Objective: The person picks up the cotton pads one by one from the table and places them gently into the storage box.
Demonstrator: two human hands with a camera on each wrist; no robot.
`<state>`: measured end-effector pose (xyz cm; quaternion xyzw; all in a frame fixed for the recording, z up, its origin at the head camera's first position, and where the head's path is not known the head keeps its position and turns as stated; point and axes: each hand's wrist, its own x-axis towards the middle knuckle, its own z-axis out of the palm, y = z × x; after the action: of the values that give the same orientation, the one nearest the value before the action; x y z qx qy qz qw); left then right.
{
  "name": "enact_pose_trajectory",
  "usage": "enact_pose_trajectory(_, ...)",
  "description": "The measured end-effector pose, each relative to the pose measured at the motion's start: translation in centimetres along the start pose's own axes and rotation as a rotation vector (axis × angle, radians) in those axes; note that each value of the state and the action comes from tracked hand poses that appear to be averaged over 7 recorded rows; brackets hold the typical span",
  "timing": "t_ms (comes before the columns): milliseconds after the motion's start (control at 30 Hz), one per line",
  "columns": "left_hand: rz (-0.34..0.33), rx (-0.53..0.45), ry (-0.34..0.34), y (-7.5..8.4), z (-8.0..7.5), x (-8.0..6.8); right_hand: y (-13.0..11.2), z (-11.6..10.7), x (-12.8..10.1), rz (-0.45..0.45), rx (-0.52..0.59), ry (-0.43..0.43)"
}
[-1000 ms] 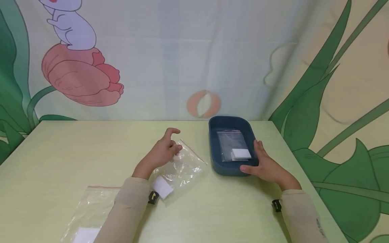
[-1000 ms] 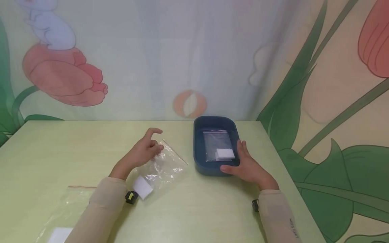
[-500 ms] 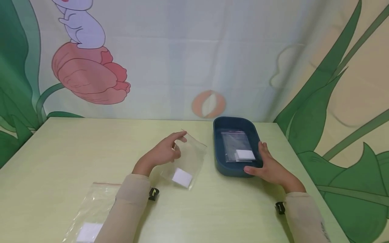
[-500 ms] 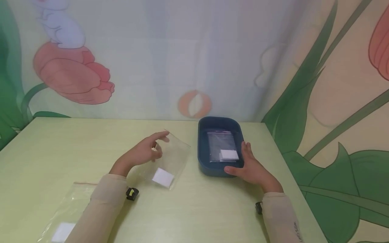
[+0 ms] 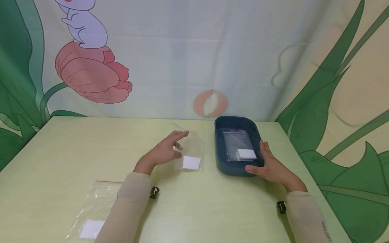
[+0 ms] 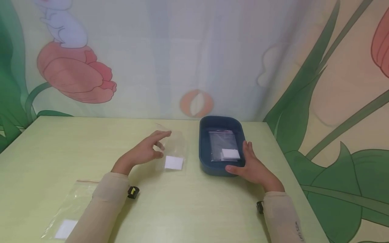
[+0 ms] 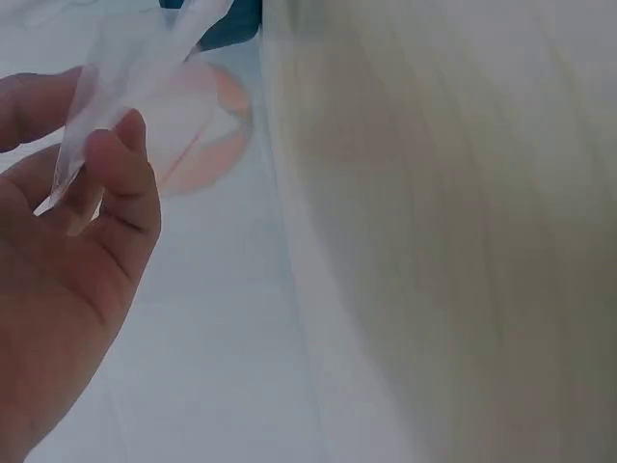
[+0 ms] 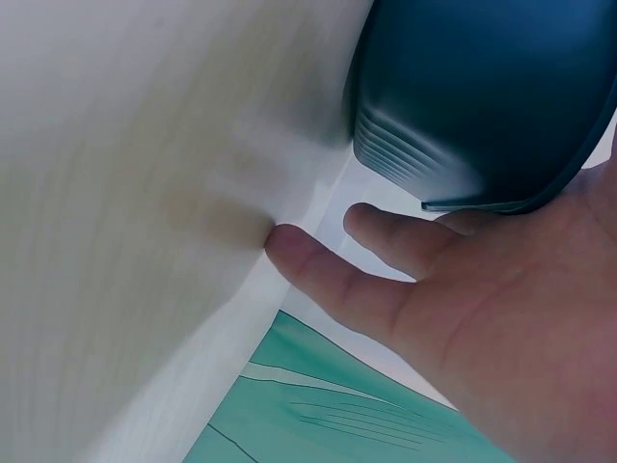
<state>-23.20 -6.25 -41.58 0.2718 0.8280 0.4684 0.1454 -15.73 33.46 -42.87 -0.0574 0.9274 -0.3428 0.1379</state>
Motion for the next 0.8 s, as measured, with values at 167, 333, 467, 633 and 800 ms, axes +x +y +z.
enact_pose_trajectory(167, 0.045, 0.062, 0.092, 0.1, 0.2, 0.4, 0.1, 0.1, 0.0, 0.008, 0.0, 0.002)
enact_pose_trajectory(333, 0.079, -0.01, 0.188, 0.2, 0.2, 0.5, 0.0, 0.1, 0.0, 0.012, -0.005, 0.004)
enact_pose_trajectory(467, 0.089, 0.006, 0.22, 1.1, 0.2, 0.4, 0.0, 0.2, -0.2, 0.014, 0.001, 0.003)
enact_pose_trajectory(633, 0.091, 0.09, 0.206, 2.9, -0.2, -0.1, 0.1, 0.2, -0.2, 0.023, 0.009, 0.001)
enact_pose_trajectory(800, 0.086, 0.156, 0.153, 4.4, -0.5, -0.6, 0.2, 0.2, 0.0, 0.024, 0.003, 0.006)
